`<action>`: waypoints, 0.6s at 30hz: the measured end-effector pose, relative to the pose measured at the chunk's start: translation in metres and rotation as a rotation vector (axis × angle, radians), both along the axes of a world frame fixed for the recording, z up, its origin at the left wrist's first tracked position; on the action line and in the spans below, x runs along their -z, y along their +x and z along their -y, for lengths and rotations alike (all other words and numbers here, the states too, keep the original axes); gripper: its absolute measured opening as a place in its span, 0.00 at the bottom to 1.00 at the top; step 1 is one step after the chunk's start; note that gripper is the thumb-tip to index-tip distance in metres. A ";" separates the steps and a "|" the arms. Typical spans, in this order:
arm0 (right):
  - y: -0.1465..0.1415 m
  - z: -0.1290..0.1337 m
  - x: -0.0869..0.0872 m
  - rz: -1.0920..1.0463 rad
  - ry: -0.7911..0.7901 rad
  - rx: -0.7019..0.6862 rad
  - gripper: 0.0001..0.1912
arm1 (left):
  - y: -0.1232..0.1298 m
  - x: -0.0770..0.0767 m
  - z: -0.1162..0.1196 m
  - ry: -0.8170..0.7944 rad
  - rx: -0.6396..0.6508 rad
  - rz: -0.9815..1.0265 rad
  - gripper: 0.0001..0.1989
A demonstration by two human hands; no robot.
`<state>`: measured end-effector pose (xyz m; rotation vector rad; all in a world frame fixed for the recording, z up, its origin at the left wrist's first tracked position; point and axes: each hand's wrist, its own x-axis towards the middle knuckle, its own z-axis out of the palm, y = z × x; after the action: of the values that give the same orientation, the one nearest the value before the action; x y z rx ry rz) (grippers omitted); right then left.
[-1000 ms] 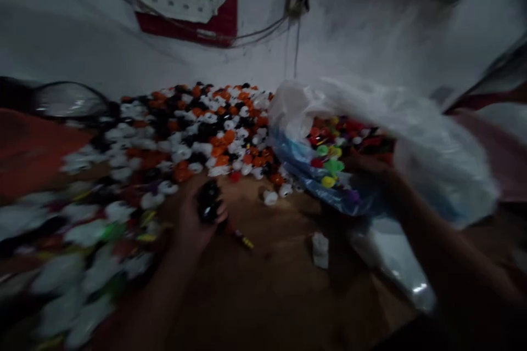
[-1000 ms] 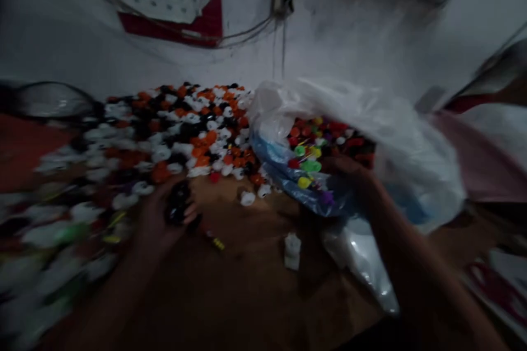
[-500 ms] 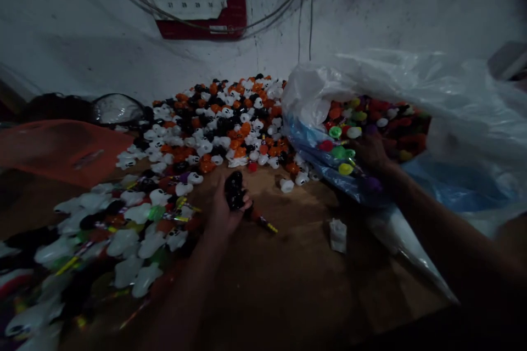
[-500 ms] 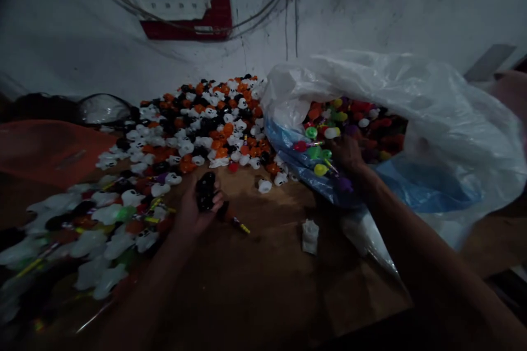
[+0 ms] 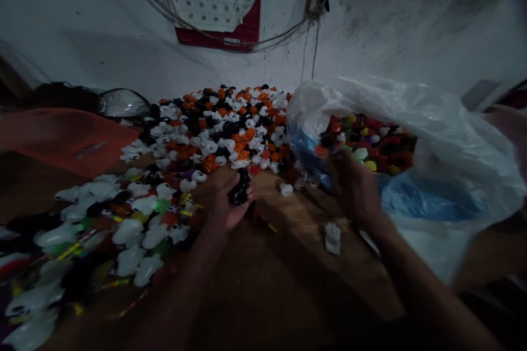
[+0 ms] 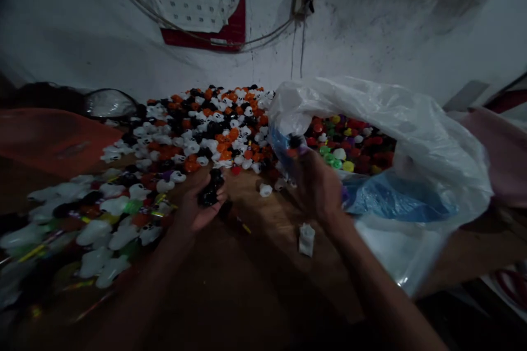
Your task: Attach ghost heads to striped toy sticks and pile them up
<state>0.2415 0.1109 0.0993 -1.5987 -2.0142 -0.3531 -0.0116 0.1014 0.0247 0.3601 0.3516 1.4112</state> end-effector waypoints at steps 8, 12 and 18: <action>-0.047 0.015 0.104 0.347 -0.319 -0.124 0.21 | -0.005 -0.005 0.000 -0.101 -0.057 -0.104 0.03; -0.047 0.013 0.102 0.414 -0.281 -0.092 0.21 | 0.001 -0.007 0.001 -0.135 -0.096 -0.304 0.07; -0.051 0.002 0.076 0.404 -0.234 -0.314 0.14 | 0.006 -0.004 0.002 -0.073 -0.110 -0.520 0.16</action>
<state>0.1905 0.1092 0.0230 -1.3872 -2.6567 -0.3511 -0.0052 0.0995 0.0288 0.6573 0.8551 1.3941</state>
